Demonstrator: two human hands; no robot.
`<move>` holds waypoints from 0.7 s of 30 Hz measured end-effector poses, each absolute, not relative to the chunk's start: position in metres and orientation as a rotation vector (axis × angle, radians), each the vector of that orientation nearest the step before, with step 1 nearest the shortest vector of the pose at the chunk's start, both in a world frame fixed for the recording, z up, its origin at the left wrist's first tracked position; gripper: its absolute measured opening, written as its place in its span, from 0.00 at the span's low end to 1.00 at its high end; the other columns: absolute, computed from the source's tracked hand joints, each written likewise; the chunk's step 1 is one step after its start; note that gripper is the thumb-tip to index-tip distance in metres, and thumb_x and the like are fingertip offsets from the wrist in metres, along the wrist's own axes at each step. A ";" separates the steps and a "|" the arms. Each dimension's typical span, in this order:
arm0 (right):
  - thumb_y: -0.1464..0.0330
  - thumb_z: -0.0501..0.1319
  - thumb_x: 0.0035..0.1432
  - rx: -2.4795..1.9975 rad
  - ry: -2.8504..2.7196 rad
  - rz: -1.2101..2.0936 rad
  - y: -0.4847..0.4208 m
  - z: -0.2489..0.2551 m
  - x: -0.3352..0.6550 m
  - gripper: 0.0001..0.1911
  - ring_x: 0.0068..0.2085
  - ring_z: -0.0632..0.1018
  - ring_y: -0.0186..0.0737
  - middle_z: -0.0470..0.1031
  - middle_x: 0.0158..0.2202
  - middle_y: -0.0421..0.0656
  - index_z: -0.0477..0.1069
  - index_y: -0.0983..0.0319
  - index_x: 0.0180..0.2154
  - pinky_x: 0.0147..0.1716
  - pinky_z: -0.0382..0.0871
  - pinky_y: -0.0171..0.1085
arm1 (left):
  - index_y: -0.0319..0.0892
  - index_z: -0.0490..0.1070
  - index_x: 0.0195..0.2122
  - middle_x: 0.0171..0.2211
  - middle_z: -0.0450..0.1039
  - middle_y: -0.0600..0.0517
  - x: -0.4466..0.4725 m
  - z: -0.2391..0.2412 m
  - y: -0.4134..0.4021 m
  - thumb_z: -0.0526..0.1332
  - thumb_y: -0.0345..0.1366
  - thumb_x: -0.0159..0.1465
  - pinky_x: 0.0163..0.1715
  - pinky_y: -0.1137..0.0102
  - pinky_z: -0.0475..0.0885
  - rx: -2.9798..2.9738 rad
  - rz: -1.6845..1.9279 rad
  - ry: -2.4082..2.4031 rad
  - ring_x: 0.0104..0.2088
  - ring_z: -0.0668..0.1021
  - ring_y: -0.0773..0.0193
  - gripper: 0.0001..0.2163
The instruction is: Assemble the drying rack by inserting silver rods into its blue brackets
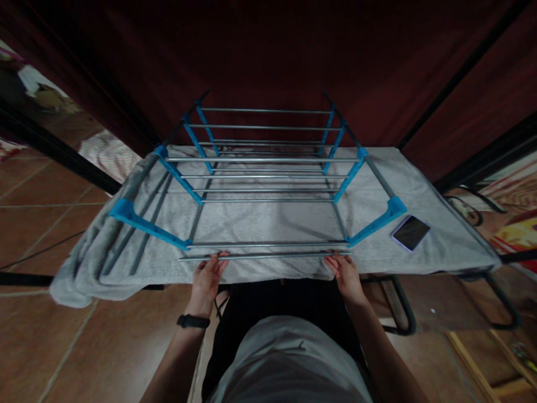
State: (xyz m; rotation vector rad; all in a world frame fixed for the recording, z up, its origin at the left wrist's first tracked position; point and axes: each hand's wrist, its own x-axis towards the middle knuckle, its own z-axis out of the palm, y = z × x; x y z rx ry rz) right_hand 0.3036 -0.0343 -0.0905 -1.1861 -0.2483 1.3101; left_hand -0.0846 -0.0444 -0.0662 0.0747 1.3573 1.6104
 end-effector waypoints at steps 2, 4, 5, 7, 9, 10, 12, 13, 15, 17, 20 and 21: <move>0.69 0.73 0.41 -1.196 -0.253 1.314 -0.034 -0.090 0.304 0.16 0.35 0.82 0.38 0.78 0.31 0.37 0.68 0.58 0.29 0.40 0.80 0.37 | 0.37 0.70 0.25 0.29 0.80 0.46 -0.084 -0.065 -0.045 0.62 0.23 0.60 0.43 0.64 0.78 0.074 1.614 1.357 0.35 0.83 0.60 0.08; 0.69 0.73 0.41 -1.200 -0.261 1.316 -0.034 -0.090 0.304 0.16 0.35 0.82 0.38 0.78 0.31 0.37 0.68 0.58 0.29 0.40 0.80 0.37 | 0.38 0.69 0.25 0.29 0.80 0.47 -0.083 -0.065 -0.045 0.62 0.23 0.60 0.42 0.63 0.78 0.084 1.623 1.356 0.35 0.83 0.59 0.08; 0.68 0.73 0.41 -1.198 -0.264 1.317 -0.033 -0.090 0.304 0.16 0.35 0.82 0.38 0.78 0.31 0.37 0.68 0.58 0.29 0.40 0.80 0.37 | 0.38 0.69 0.25 0.29 0.80 0.47 -0.083 -0.065 -0.046 0.62 0.23 0.60 0.42 0.64 0.79 0.092 1.625 1.355 0.36 0.83 0.59 0.08; 0.68 0.74 0.40 -1.193 -0.263 1.314 -0.033 -0.090 0.304 0.16 0.35 0.82 0.38 0.78 0.30 0.37 0.68 0.58 0.29 0.39 0.81 0.37 | 0.38 0.70 0.25 0.29 0.80 0.47 -0.084 -0.066 -0.046 0.62 0.23 0.60 0.42 0.64 0.79 0.106 1.628 1.351 0.36 0.83 0.60 0.08; 0.69 0.74 0.39 -1.188 -0.255 1.311 -0.033 -0.091 0.304 0.17 0.34 0.82 0.39 0.77 0.30 0.37 0.68 0.59 0.29 0.39 0.81 0.37 | 0.37 0.71 0.26 0.29 0.80 0.47 -0.084 -0.067 -0.046 0.61 0.23 0.61 0.42 0.64 0.79 0.113 1.623 1.345 0.36 0.83 0.60 0.07; 0.69 0.74 0.39 -1.186 -0.252 1.310 -0.033 -0.091 0.305 0.16 0.34 0.82 0.39 0.77 0.30 0.37 0.68 0.59 0.29 0.39 0.81 0.37 | 0.37 0.71 0.27 0.29 0.80 0.47 -0.084 -0.067 -0.046 0.61 0.23 0.61 0.42 0.64 0.79 0.115 1.621 1.344 0.36 0.83 0.61 0.07; 0.69 0.74 0.39 -1.184 -0.251 1.310 -0.033 -0.092 0.305 0.16 0.35 0.82 0.39 0.77 0.30 0.38 0.68 0.59 0.28 0.39 0.81 0.38 | 0.36 0.72 0.27 0.30 0.80 0.46 -0.084 -0.067 -0.046 0.60 0.23 0.62 0.42 0.65 0.79 0.120 1.613 1.342 0.35 0.83 0.61 0.07; 0.69 0.74 0.40 -1.183 -0.252 1.310 -0.033 -0.093 0.305 0.16 0.35 0.82 0.39 0.77 0.30 0.37 0.68 0.59 0.28 0.39 0.81 0.38 | 0.36 0.72 0.28 0.29 0.80 0.46 -0.084 -0.067 -0.046 0.60 0.23 0.62 0.42 0.65 0.79 0.121 1.610 1.342 0.34 0.83 0.62 0.07; 0.69 0.73 0.41 -1.181 -0.256 1.310 -0.034 -0.094 0.305 0.15 0.35 0.82 0.39 0.77 0.30 0.37 0.69 0.59 0.29 0.39 0.81 0.37 | 0.37 0.72 0.27 0.28 0.79 0.47 -0.084 -0.067 -0.045 0.60 0.23 0.62 0.42 0.65 0.79 0.114 1.613 1.348 0.33 0.83 0.62 0.08; 0.69 0.73 0.41 -1.181 -0.255 1.311 -0.034 -0.095 0.306 0.15 0.35 0.82 0.39 0.78 0.30 0.37 0.69 0.59 0.29 0.40 0.81 0.37 | 0.37 0.71 0.26 0.28 0.79 0.48 -0.083 -0.066 -0.045 0.60 0.23 0.62 0.41 0.65 0.79 0.104 1.622 1.353 0.33 0.83 0.62 0.08; 0.70 0.73 0.41 -1.180 -0.253 1.312 -0.033 -0.095 0.306 0.15 0.35 0.82 0.38 0.78 0.30 0.37 0.69 0.59 0.28 0.40 0.81 0.38 | 0.37 0.71 0.26 0.28 0.79 0.47 -0.083 -0.068 -0.044 0.59 0.22 0.63 0.40 0.66 0.79 0.106 1.621 1.357 0.33 0.82 0.62 0.09; 0.70 0.73 0.41 -1.179 -0.252 1.312 -0.033 -0.095 0.306 0.15 0.35 0.82 0.38 0.78 0.30 0.38 0.69 0.59 0.28 0.40 0.81 0.38 | 0.36 0.71 0.27 0.28 0.79 0.47 -0.083 -0.068 -0.044 0.59 0.22 0.63 0.39 0.66 0.79 0.110 1.619 1.358 0.33 0.82 0.62 0.09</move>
